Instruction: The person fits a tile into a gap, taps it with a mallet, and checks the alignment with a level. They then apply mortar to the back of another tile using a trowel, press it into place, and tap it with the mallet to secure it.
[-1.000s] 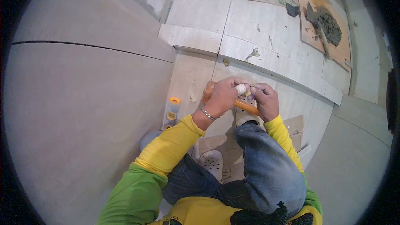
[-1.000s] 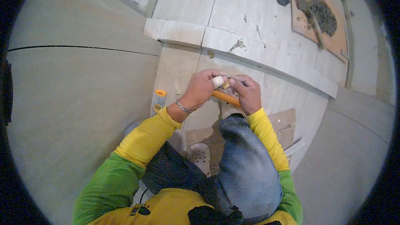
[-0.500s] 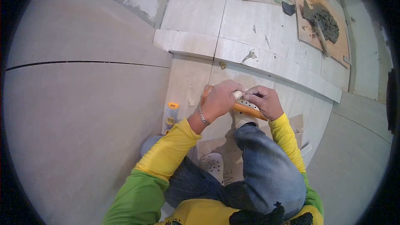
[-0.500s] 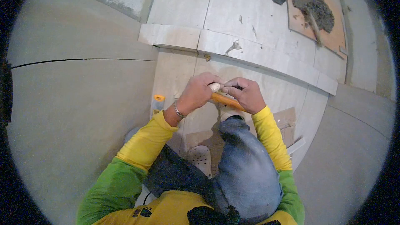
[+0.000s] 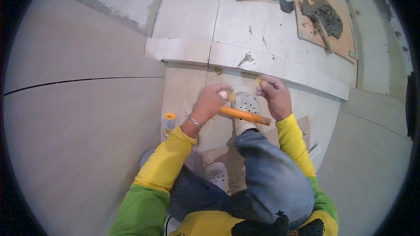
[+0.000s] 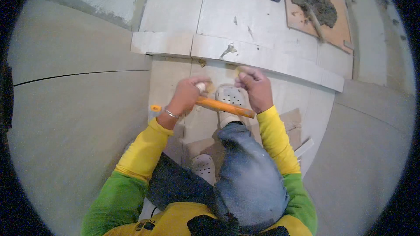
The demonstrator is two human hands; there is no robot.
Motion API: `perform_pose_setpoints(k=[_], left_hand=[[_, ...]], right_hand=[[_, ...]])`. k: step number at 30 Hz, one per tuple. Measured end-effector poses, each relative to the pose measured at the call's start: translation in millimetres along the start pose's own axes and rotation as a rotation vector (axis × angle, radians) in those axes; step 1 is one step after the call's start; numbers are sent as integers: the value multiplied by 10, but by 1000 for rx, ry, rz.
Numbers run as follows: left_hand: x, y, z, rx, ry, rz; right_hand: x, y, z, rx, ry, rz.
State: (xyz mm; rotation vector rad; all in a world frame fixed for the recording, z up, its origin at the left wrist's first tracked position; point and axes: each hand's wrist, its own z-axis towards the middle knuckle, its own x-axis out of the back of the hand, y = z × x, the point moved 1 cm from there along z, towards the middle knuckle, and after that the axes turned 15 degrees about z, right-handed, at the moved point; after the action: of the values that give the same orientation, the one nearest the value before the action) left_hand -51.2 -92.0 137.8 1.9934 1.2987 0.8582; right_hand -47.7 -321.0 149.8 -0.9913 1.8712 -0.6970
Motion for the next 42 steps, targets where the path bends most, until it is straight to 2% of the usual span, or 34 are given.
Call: perform_pose_setpoints(k=[2,3,5,6,8,9,11,13,15,16,19,24,28,30,31,32,33,36,38,42], left_hand=[[-189,86,-134,-340,-104,678],[-319,-15,-155,-334,-100,672],[-536,-156,-168,-611,-235,559],[-541,-162,-162,-606,-230,564],[-511,-120,-169,-447,-300,112],[-462,-66,-157,-448,-298,117],[-346,14,-88,12,-344,-487],[-266,96,-114,48,-351,-469],[-228,95,-139,89,-357,-450],[-236,83,-150,73,-341,-427],[-212,111,-176,48,-297,-406],[-247,7,-110,37,-179,-399],[-348,-90,-82,16,-17,-207],[-364,-107,-100,20,70,-115],[-361,-124,-114,61,97,-124],[-336,-102,-147,103,124,-133],[-312,-73,-177,99,130,-131],[-287,-55,-226,126,96,-235],[-285,-56,-215,82,1,-610],[-207,13,-208,65,-64,-559]], right_hand=[[-47,42,-31,-85,-76,-15],[-79,44,-53,-85,-60,-11],[-77,37,-57,-106,-78,-45],[-60,30,-53,-119,-87,-76],[16,25,-37,-115,-136,-161],[49,21,-35,-111,-180,-253],[78,13,-38,-105,-221,-349],[35,34,-46,-103,-268,-444],[-65,14,-78,23,-387,-505],[-89,24,-81,22,-391,-500],[-108,58,-82,-27,-339,-487],[-188,70,-132,-109,-283,-296],[-227,242,-147,-87,-169,-232],[-263,353,-138,104,-123,-475],[-285,380,-148,106,-129,-472],[-363,359,-177,197,-175,-612],[-428,334,-199,290,-220,-751],[-527,278,-227,321,-279,-821],[-538,258,-220,357,-315,-840],[-550,254,-252,370,-347,-802]])
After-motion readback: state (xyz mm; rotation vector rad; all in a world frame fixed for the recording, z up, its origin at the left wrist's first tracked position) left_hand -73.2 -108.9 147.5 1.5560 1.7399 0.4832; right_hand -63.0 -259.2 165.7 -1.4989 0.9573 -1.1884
